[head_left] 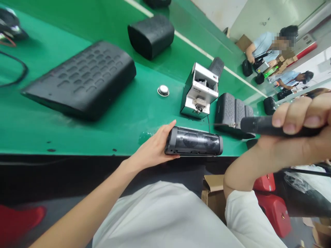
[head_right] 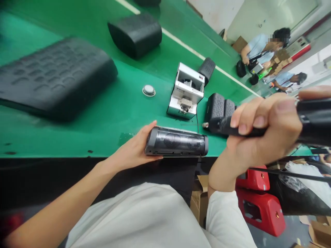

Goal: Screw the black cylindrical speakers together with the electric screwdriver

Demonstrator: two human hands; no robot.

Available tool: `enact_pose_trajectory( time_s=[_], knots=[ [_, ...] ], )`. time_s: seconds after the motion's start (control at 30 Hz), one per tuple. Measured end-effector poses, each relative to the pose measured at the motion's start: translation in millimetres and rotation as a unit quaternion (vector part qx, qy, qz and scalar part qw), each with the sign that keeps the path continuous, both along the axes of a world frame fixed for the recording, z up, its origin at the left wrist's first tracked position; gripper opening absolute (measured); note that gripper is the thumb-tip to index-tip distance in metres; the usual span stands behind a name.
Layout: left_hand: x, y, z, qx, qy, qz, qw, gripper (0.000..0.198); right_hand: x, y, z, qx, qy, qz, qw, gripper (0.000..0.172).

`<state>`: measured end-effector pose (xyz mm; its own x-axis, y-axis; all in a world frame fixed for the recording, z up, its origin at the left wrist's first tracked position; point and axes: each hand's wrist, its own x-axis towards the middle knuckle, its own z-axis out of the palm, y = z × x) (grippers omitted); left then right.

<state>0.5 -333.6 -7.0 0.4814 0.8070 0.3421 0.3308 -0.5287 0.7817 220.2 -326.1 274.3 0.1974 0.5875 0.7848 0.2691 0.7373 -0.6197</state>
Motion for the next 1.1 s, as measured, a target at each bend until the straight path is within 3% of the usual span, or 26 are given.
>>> enact_pose_trajectory(
  time_s=[0.03,0.07,0.1,0.17,0.23,0.3,0.43,0.53,0.63,0.83,1.1],
  knots=[
    [0,-1,-0.3,-0.003,0.004,0.001,1.000,0.128,-1,24,-6.7,0.106,0.068,-0.026,0.992,0.030],
    [0,-1,-0.8,-0.006,0.007,0.004,1.000,0.127,-1,51,-13.5,0.224,0.140,-0.050,0.963,0.022],
    [0,-1,-1.6,-0.009,0.008,0.007,1.000,0.127,0,79,-19.9,0.287,0.179,-0.101,0.936,0.019],
    [1,-2,-3.3,-0.014,0.010,0.012,1.000,0.127,4,127,-31.3,0.307,0.167,-0.146,0.926,0.018],
    [1,-2,-5.0,-0.020,0.009,0.015,1.000,0.127,12,154,-40.6,0.254,0.123,-0.140,0.949,0.016],
    [1,-3,-6.4,-0.027,0.007,0.014,1.000,0.126,19,154,-45.1,0.215,0.098,-0.128,0.963,0.014],
    [1,-3,-7.5,-0.027,0.002,0.013,1.000,0.127,21,115,-39.4,0.218,0.096,-0.071,0.969,0.019],
    [-1,-3,-7.1,-0.032,0.005,0.012,0.999,0.129,8,102,-42.1,0.121,0.055,-0.023,0.991,0.020],
    [-2,-3,-6.3,-0.036,0.005,0.006,0.999,0.130,-4,114,-56.6,0.047,0.012,-0.042,0.998,0.025],
    [-1,-5,-5.3,-0.042,-0.003,0.005,0.999,0.130,-10,136,-74.5,0.012,-0.006,-0.054,0.998,0.043],
    [-2,-4,-3.5,-0.045,-0.003,0.005,0.999,0.129,-11,144,-80.5,0.028,0.041,-0.034,0.998,0.031]
  ],
)
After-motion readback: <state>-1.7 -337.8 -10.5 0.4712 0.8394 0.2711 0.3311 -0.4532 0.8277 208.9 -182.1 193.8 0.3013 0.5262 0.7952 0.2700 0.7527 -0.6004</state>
